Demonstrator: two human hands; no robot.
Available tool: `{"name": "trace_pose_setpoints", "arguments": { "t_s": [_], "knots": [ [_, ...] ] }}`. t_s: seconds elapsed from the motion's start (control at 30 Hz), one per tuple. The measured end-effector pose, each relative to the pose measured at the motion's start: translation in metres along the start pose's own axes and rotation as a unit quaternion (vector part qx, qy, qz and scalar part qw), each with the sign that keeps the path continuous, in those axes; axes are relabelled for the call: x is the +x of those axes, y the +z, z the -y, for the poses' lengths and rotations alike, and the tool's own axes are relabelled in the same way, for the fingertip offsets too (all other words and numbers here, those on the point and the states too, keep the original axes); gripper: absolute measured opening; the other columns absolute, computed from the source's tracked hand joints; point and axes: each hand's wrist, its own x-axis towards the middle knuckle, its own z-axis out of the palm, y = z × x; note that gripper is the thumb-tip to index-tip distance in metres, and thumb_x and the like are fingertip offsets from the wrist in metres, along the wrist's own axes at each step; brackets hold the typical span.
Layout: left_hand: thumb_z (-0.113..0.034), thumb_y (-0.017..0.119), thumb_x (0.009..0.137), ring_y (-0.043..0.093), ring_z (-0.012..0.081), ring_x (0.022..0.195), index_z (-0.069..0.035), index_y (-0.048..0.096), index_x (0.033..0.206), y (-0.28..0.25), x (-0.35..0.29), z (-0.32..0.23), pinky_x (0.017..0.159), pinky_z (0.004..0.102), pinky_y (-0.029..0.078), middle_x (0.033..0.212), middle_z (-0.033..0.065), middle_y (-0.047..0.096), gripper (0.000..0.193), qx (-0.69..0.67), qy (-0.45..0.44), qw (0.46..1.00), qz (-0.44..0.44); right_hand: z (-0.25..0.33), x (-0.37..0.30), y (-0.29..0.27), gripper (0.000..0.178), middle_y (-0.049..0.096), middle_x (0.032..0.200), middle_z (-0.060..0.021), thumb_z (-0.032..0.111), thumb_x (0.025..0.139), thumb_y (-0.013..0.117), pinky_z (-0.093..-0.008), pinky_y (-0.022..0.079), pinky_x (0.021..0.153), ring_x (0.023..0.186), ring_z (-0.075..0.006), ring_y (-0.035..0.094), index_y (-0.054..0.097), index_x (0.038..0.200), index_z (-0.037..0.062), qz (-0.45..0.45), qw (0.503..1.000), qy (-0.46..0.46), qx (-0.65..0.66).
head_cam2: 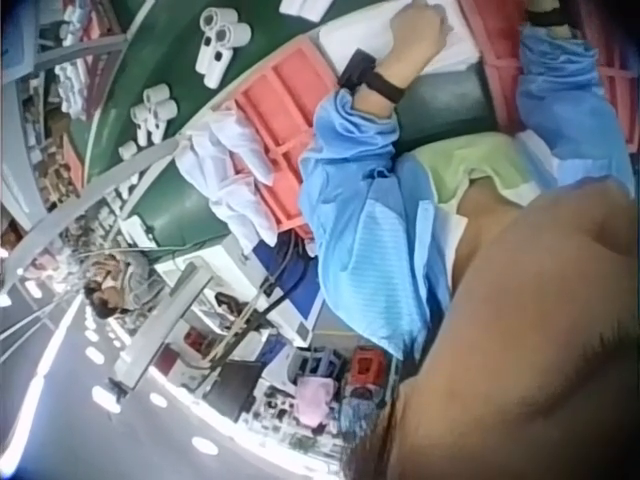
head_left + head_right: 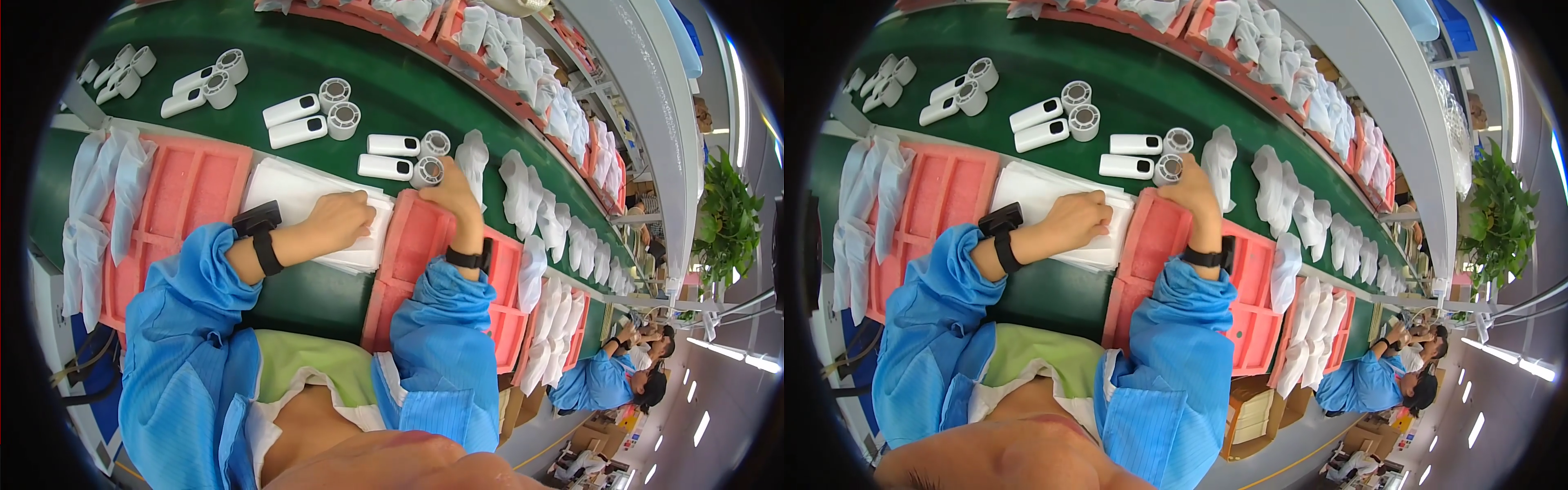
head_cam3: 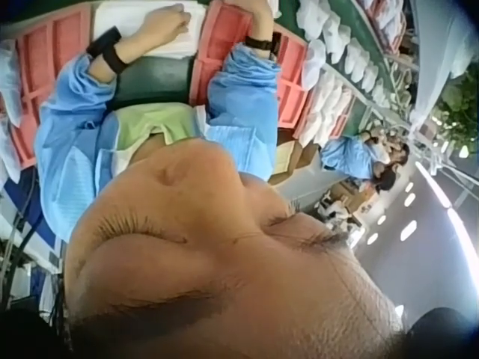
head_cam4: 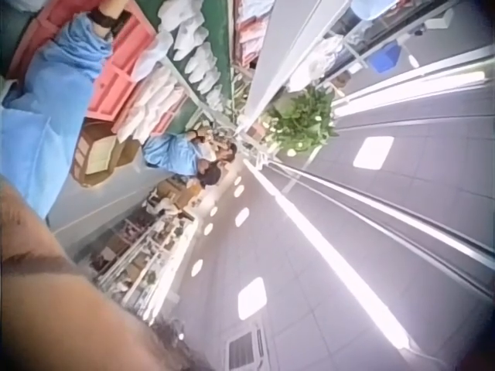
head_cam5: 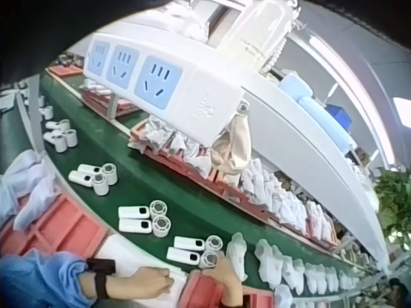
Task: The person wraps handheld fans in white sheets by hand and places the wrapped fans into a pink tray, repeating the process for several units.
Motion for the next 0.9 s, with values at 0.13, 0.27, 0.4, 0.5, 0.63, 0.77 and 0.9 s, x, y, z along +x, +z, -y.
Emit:
{"name": "trace_pose_setpoints", "arguments": {
  "t_s": [0.13, 0.27, 0.4, 0.5, 0.63, 0.77, 0.9],
  "knots": [
    [-0.017, 0.077, 0.075, 0.060, 0.0258, 0.070, -0.007, 0.062, 0.077, -0.024, 0.011, 0.012, 0.062, 0.0358, 0.048, 0.081, 0.0083, 0.061, 0.018, -0.162, -0.052, 0.983, 0.065, 0.005, 0.012, 0.014, 0.059, 0.063, 0.101, -0.0094, 0.016, 0.059, 0.078, -0.0293, 0.049, 0.082, 0.091, -0.0168, 0.061, 0.059, 0.112, -0.0003, 0.015, 0.989, 0.033, 0.143],
    [-0.017, 0.074, 0.077, 0.058, 0.0168, 0.062, -0.005, 0.066, 0.078, -0.051, 0.017, 0.018, 0.057, 0.0305, 0.044, 0.074, 0.0048, 0.063, 0.014, -0.266, -0.022, 0.962, -0.050, 0.037, -0.010, -0.024, 0.060, 0.063, 0.097, -0.0057, 0.012, 0.057, 0.079, -0.0268, 0.049, 0.078, 0.086, -0.0145, 0.061, 0.057, 0.112, 0.0003, -0.136, 0.985, -0.012, 0.109],
    [-0.017, 0.075, 0.078, 0.051, 0.0090, 0.059, -0.005, 0.068, 0.080, -0.079, 0.016, 0.017, 0.056, 0.0248, 0.041, 0.072, 0.0010, 0.062, 0.014, -0.298, -0.059, 0.950, -0.066, 0.082, -0.057, -0.055, 0.055, 0.062, 0.094, -0.0041, 0.008, 0.058, 0.077, -0.0270, 0.049, 0.077, 0.085, -0.0140, 0.060, 0.056, 0.109, 0.0027, -0.208, 0.943, -0.074, 0.249],
    [-0.017, 0.074, 0.080, 0.050, 0.0070, 0.060, -0.005, 0.069, 0.082, -0.090, 0.016, 0.012, 0.057, 0.0230, 0.041, 0.072, 0.0001, 0.063, 0.014, -0.323, -0.082, 0.940, -0.075, 0.093, -0.066, -0.059, 0.048, 0.063, 0.087, -0.0031, 0.005, 0.059, 0.076, -0.0260, 0.049, 0.075, 0.080, -0.0131, 0.060, 0.056, 0.102, 0.0048, -0.227, 0.917, -0.135, 0.299],
    [-0.015, 0.072, 0.085, 0.053, 0.0065, 0.069, -0.003, 0.069, 0.086, -0.099, 0.008, 0.002, 0.063, 0.0225, 0.043, 0.076, -0.0004, 0.064, 0.013, -0.404, -0.094, 0.902, -0.117, 0.119, -0.060, -0.022, 0.049, 0.060, 0.096, -0.0053, 0.004, 0.060, 0.076, -0.0272, 0.048, 0.079, 0.085, -0.0151, 0.059, 0.054, 0.104, 0.0037, -0.183, 0.945, -0.203, 0.179],
    [-0.014, 0.071, 0.086, 0.056, 0.0079, 0.073, -0.003, 0.070, 0.090, -0.100, 0.006, -0.019, 0.064, 0.0244, 0.045, 0.082, 0.0013, 0.066, 0.012, -0.530, -0.086, 0.818, -0.207, 0.134, -0.053, 0.014, 0.057, 0.056, 0.101, -0.0099, 0.000, 0.059, 0.078, -0.0293, 0.048, 0.079, 0.089, -0.0216, 0.058, 0.055, 0.111, 0.0012, -0.192, 0.932, -0.291, 0.100],
    [-0.012, 0.070, 0.087, 0.059, 0.0103, 0.076, -0.003, 0.071, 0.093, -0.107, 0.003, -0.035, 0.067, 0.0266, 0.046, 0.084, 0.0035, 0.067, 0.012, -0.614, -0.091, 0.753, -0.219, 0.151, -0.064, 0.021, 0.069, 0.052, 0.105, -0.0127, 0.001, 0.058, 0.080, -0.0324, 0.049, 0.078, 0.093, -0.0274, 0.056, 0.054, 0.122, -0.0002, -0.191, 0.940, -0.282, -0.023]
  ]
}}
